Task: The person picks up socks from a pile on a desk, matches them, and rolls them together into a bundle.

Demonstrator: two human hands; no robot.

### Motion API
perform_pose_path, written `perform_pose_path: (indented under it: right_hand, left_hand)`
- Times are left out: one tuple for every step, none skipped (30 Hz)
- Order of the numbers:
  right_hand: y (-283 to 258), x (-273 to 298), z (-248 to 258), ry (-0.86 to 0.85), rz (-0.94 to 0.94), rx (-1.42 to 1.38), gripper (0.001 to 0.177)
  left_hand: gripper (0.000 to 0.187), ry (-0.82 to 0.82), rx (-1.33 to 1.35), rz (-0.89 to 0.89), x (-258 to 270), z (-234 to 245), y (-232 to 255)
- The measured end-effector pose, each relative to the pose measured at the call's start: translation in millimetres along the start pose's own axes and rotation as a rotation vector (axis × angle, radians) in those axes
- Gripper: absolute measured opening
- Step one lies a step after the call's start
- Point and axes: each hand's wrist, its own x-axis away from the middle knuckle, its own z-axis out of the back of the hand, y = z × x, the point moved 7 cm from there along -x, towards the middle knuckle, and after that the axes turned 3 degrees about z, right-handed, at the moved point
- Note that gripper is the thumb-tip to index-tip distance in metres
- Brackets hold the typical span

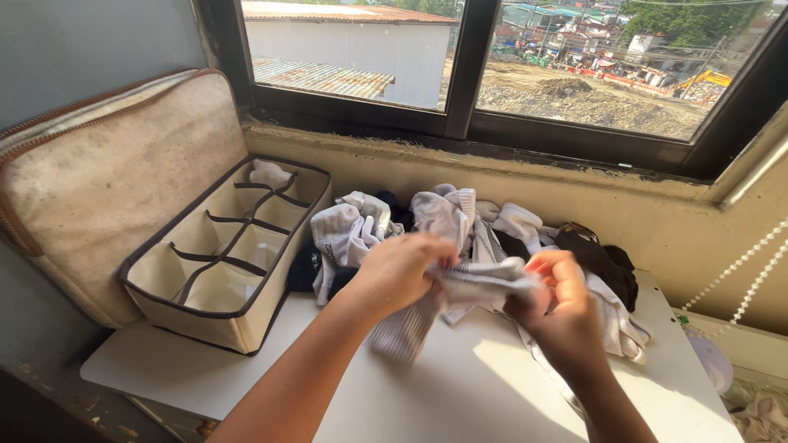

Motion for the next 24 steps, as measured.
perform_pose_path:
  right_hand:
    - [-41.9, 8.8, 16.9, 0.211, 0.344, 0.044, 0.046]
    - [-77.7, 26.4, 28.1, 0.422, 0.688, 0.087, 0.05]
    - [-88.0, 28.5, 26.3, 0.421, 0.69, 0.087, 0.05]
    - [-102.5, 38.9, 20.6, 0.471, 0.822, 0.327, 0.045]
    - [-110.3, 49.1, 10.8, 0.514, 0.946, 0.571, 0.04]
    - [-106.8, 49.5, 5.1, 0.51, 0.947, 0.57, 0.04]
    - [-99.0, 45.9, -8.9, 0.397, 0.949, 0.584, 0.041]
    - [-88.6, 43.3, -22.3, 0.285, 0.95, 0.597, 0.043]
    - [-77.6, 45.5, -29.1, 0.28, 0.95, 0.597, 0.043]
    - [-64.0, 48.6, -45.6, 0.127, 0.959, 0.617, 0.042]
    - [-49.9, 54.5, -61.1, -0.029, 0.962, 0.633, 0.042]
    - [-40.0, 62.1, -66.2, -0.036, 0.961, 0.63, 0.042]
    - [-30.1, 70.2, -75.6, -0.146, 0.951, 0.585, 0.04]
    - [-22.8, 75.1, -83.7, -0.255, 0.939, 0.537, 0.037]
    - [-19.6, 76.7, -85.3, -0.261, 0.937, 0.536, 0.037]
    - [-19.5, 79.5, -85.3, -0.251, 0.95, 0.512, 0.034]
    - [-20.8, 82.7, -85.4, -0.241, 0.965, 0.488, 0.031]
    - [-21.6, 85.3, -86.9, -0.248, 0.964, 0.485, 0.031]
    - [-21.6, 85.7, -89.2, -0.287, 0.944, 0.465, 0.029]
    - [-21.6, 86.2, -91.1, -0.325, 0.923, 0.445, 0.028]
    - [-22.7, 87.5, -92.0, -0.327, 0.926, 0.443, 0.028]
    - [-22.7, 89.4, -93.5, -0.354, 0.913, 0.419, 0.027]
    - [-22.2, 91.8, -95.7, -0.384, 0.898, 0.392, 0.027]
    - [-22.6, 93.4, -96.8, -0.388, 0.898, 0.388, 0.027]
  left_hand:
    - [0.027, 0.148, 0.021, -0.011, -2.7, 21.2, 9.3]
    - [0.027, 0.152, 0.019, -0.009, -2.1, 31.4, 14.6]
    - [0.026, 0.318, 0.045, -0.072, 1.3, 49.0, 21.9]
    - [0.026, 0.484, 0.07, -0.137, 6.6, 62.3, 25.8]
    - [0.026, 0.485, 0.07, -0.133, 8.9, 61.1, 22.6]
    - [0.029, 0.48, 0.074, -0.137, 12.9, 56.2, 16.8]
    - [0.032, 0.474, 0.08, -0.139, 18.3, 47.9, 8.9]
    - [0.032, 0.475, 0.082, -0.135, 26.6, 38.1, -1.2]
    - [0.033, 0.388, 0.096, -0.095, 33.9, 21.6, -14.0]
    - [0.035, 0.3, 0.11, -0.055, 41.3, 3.6, -25.5]
    - [0.035, 0.3, 0.111, -0.048, 53.0, -10.0, -31.6]
    - [0.027, 0.218, 0.063, -0.019, 63.1, -28.1, -36.3]
    - [0.02, 0.135, 0.016, 0.009, 69.3, -41.9, -41.8]
    - [0.02, 0.133, 0.017, 0.015, 73.4, -46.7, -45.3]
    - [0.024, 0.13, -0.029, 0.004, 77.2, -51.1, -43.6]
    - [0.03, 0.127, -0.074, -0.008, 79.2, -53.6, -40.5]
    - [0.03, 0.126, -0.073, -0.001, 79.7, -53.2, -38.4]
    - [0.036, 0.135, -0.096, 0.033, 79.8, -51.0, -37.2]
    - [0.044, 0.145, -0.121, 0.064, 77.8, -47.8, -35.7]
    - [0.044, 0.146, -0.12, 0.067, 77.0, -45.3, -31.8]
    - [0.055, 0.038, -0.161, 0.108, 76.6, -50.0, -31.4]
    - [0.068, -0.07, -0.202, 0.149, 76.3, -55.8, -31.8]
    - [0.068, -0.071, -0.203, 0.154, 75.7, -56.5, -29.6]
    - [0.064, -0.079, -0.213, 0.188, 75.3, -59.1, -30.0]
